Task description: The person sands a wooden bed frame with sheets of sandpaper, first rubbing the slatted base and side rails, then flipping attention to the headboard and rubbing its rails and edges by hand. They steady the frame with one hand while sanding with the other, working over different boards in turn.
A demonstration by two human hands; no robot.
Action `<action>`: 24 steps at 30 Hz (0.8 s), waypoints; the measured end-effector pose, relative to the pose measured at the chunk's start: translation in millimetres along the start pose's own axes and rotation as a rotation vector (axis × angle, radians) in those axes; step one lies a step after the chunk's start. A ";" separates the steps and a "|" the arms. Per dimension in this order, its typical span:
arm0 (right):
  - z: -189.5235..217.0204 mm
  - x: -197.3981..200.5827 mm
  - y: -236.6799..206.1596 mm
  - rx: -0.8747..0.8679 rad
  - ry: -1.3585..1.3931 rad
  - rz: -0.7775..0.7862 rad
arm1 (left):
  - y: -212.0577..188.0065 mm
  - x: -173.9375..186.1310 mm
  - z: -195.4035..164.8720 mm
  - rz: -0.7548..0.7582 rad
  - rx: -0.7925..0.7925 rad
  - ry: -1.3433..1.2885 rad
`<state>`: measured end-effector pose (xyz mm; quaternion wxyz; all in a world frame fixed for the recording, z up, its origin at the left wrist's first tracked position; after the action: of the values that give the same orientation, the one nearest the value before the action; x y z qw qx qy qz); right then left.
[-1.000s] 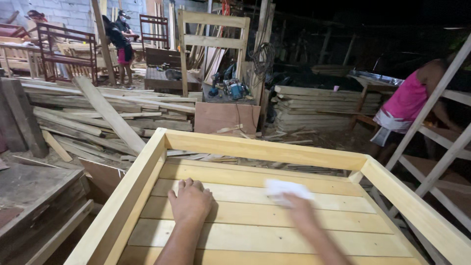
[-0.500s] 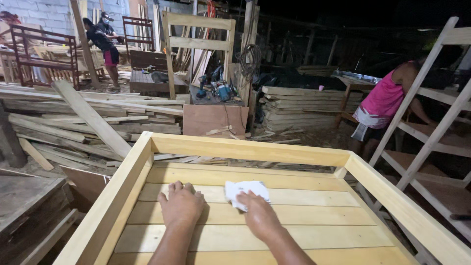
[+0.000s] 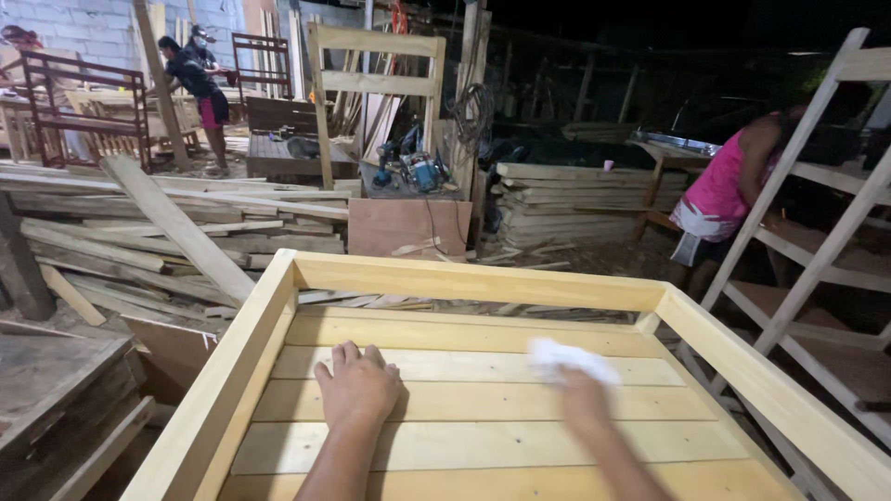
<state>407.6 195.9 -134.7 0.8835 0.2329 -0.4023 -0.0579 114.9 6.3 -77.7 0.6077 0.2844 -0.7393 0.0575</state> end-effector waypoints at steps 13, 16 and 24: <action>-48.1 54.6 0.2 -0.163 -0.148 0.047 | 1.3 4.4 -1.0 0.042 0.017 -0.019; -71.7 67.3 7.0 -0.282 -0.444 0.059 | -1.6 0.8 -13.9 0.024 0.010 0.004; 47.9 -22.7 -50.6 0.362 -0.009 0.168 | -10.6 -18.4 -57.8 0.045 -0.311 -0.078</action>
<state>361.3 140.2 -146.2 0.8272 0.3532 -0.4281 0.0880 171.9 28.8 -82.9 0.6139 0.1724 -0.7684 -0.0551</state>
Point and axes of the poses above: each hand's wrist, its own y-axis towards the middle knuckle, its own x-axis out of the back of the hand, z = x × y, the point moved 2 cm from there along y, towards the middle knuckle, and after that the axes turned 10 degrees about -x, right-handed, at the moved point
